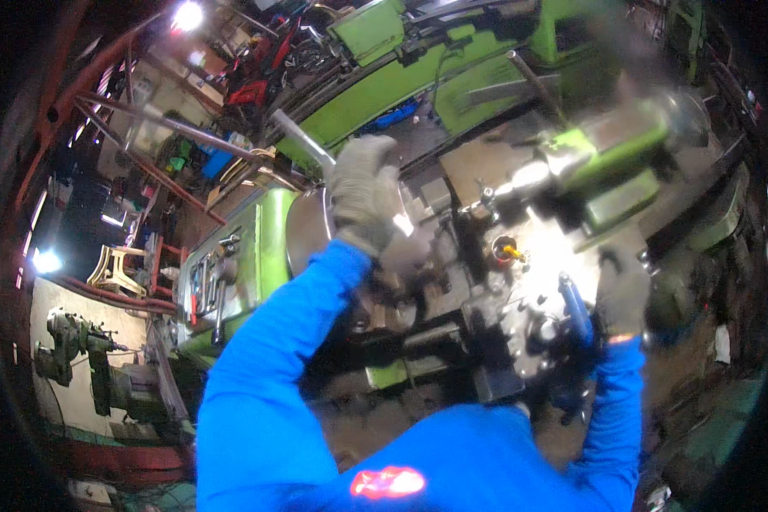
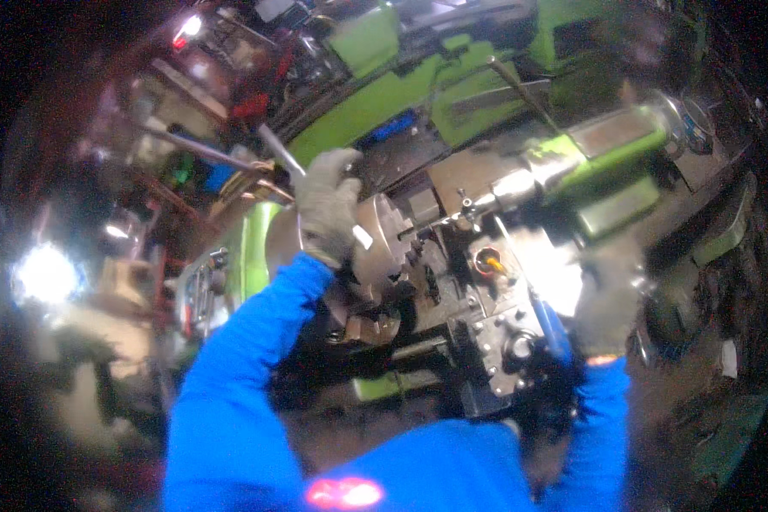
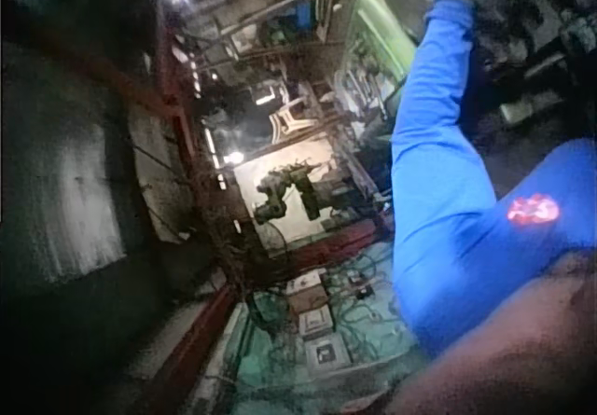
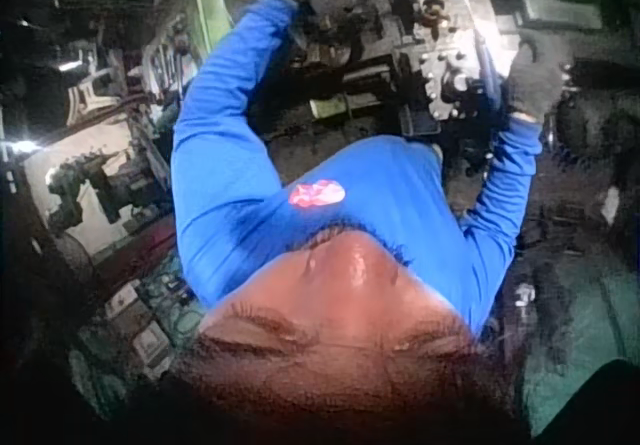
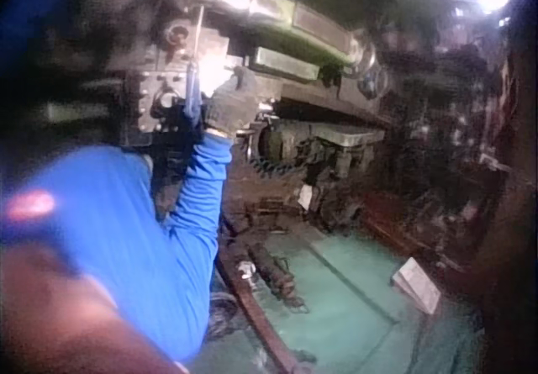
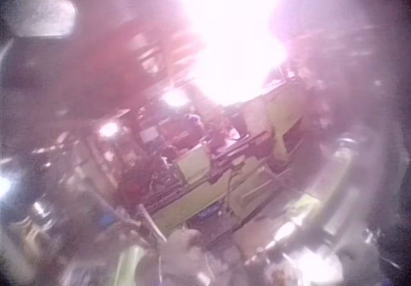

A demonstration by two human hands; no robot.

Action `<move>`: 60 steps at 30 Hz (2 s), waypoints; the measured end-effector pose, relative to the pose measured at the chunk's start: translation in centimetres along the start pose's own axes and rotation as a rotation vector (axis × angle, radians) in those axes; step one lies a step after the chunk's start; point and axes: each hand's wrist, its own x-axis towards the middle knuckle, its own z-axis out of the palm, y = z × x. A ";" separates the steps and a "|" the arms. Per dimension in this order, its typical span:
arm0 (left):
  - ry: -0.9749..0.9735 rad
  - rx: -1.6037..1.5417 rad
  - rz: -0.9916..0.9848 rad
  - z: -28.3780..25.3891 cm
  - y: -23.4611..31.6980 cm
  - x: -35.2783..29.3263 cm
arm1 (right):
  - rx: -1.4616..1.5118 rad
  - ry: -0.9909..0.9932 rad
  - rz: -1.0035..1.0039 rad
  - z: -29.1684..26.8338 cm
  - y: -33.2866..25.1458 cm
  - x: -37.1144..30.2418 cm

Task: The person operates a green metal lathe in a workshop, using a long metal bar to rotate the chuck and a wrench to tighten the jaws. They secure a cylindrical metal workpiece in the chuck and adjust the tool post and tailstock.

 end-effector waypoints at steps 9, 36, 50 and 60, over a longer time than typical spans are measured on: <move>-0.631 0.744 -0.191 -2.7 3.8 4.8 | -0.037 -0.002 -0.003 -0.7 0.1 -0.1; -0.547 -0.171 -0.614 -4.6 -4.0 2.3 | 0.038 0.023 0.034 -0.3 -0.5 -0.1; -0.184 0.435 0.300 -5.3 -4.5 1.0 | 0.024 0.001 0.076 -0.5 0.0 -0.2; -0.089 0.189 0.345 -0.7 -11.2 4.5 | -0.094 0.005 0.019 -0.8 -1.1 0.0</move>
